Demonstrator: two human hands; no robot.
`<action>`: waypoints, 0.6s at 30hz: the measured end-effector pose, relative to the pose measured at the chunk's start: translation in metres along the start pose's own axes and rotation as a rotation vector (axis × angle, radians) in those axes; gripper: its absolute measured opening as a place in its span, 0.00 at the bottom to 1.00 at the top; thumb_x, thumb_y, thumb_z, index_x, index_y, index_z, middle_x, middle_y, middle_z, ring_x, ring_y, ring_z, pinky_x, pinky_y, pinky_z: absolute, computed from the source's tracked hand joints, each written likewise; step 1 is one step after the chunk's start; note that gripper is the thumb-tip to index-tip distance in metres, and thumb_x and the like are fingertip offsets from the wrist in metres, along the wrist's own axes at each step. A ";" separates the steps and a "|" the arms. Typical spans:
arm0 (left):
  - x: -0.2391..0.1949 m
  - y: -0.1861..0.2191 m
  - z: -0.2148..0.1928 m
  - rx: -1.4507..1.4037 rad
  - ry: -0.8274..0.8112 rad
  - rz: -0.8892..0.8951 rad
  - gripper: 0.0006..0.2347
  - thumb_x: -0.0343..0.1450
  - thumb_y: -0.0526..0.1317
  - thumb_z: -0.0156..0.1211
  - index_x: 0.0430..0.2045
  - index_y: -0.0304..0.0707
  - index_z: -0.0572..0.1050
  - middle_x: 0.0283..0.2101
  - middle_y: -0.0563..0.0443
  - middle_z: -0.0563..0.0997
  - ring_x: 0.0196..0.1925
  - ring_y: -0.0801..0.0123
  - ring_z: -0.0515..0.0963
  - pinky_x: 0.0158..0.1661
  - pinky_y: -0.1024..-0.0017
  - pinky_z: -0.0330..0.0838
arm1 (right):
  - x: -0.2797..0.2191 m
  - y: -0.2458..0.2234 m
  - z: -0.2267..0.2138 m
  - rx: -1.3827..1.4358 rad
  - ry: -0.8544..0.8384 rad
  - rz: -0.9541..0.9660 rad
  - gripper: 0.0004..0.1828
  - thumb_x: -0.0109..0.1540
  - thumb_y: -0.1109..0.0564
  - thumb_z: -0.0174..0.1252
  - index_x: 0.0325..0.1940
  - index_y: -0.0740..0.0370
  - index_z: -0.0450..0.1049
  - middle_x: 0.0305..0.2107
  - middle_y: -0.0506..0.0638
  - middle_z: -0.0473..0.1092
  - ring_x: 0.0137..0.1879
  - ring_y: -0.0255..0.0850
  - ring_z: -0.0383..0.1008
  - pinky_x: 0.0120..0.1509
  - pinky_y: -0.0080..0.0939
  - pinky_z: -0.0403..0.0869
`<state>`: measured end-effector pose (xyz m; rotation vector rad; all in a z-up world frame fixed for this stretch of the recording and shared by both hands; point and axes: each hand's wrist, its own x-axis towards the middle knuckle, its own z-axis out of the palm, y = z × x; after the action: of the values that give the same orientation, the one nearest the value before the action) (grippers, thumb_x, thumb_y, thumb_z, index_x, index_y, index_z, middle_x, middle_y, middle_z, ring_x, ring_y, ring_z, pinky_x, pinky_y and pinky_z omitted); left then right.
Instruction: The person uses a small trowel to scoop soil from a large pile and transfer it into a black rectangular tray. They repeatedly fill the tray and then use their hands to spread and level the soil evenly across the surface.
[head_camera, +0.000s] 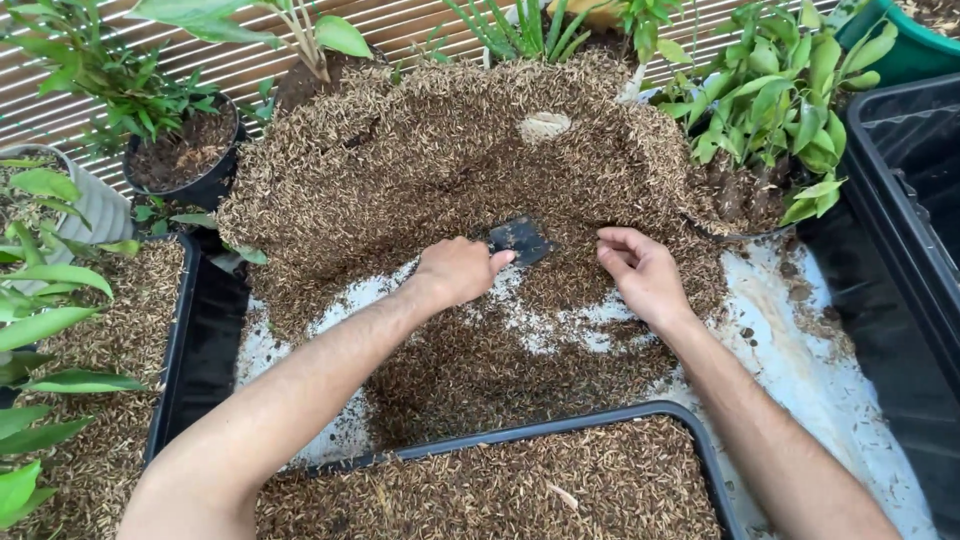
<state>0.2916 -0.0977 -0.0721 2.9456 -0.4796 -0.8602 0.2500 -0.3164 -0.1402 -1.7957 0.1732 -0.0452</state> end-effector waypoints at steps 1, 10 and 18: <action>0.000 0.002 -0.001 0.000 -0.001 -0.003 0.28 0.72 0.55 0.26 0.38 0.29 0.73 0.38 0.34 0.78 0.47 0.49 0.76 0.44 0.54 0.69 | 0.001 0.003 0.003 0.001 -0.002 0.001 0.16 0.58 0.61 0.54 0.50 0.63 0.71 0.39 0.58 0.70 0.44 0.40 0.71 0.49 0.41 0.70; 0.010 0.005 0.000 -0.186 -0.012 0.049 0.28 0.71 0.55 0.27 0.37 0.27 0.73 0.39 0.32 0.77 0.49 0.46 0.75 0.46 0.53 0.67 | 0.003 0.005 0.006 -0.081 0.030 -0.014 0.16 0.58 0.60 0.55 0.50 0.60 0.71 0.41 0.58 0.70 0.45 0.42 0.72 0.49 0.43 0.70; -0.011 -0.002 0.003 -0.151 0.027 0.063 0.28 0.71 0.55 0.29 0.37 0.25 0.73 0.36 0.33 0.78 0.46 0.45 0.76 0.45 0.52 0.68 | -0.006 0.001 -0.009 -0.061 0.074 -0.006 0.17 0.58 0.63 0.53 0.52 0.64 0.69 0.42 0.63 0.69 0.46 0.46 0.71 0.48 0.44 0.71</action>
<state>0.2819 -0.0921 -0.0689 2.7857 -0.4804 -0.8106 0.2429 -0.3246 -0.1388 -1.8569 0.2238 -0.1116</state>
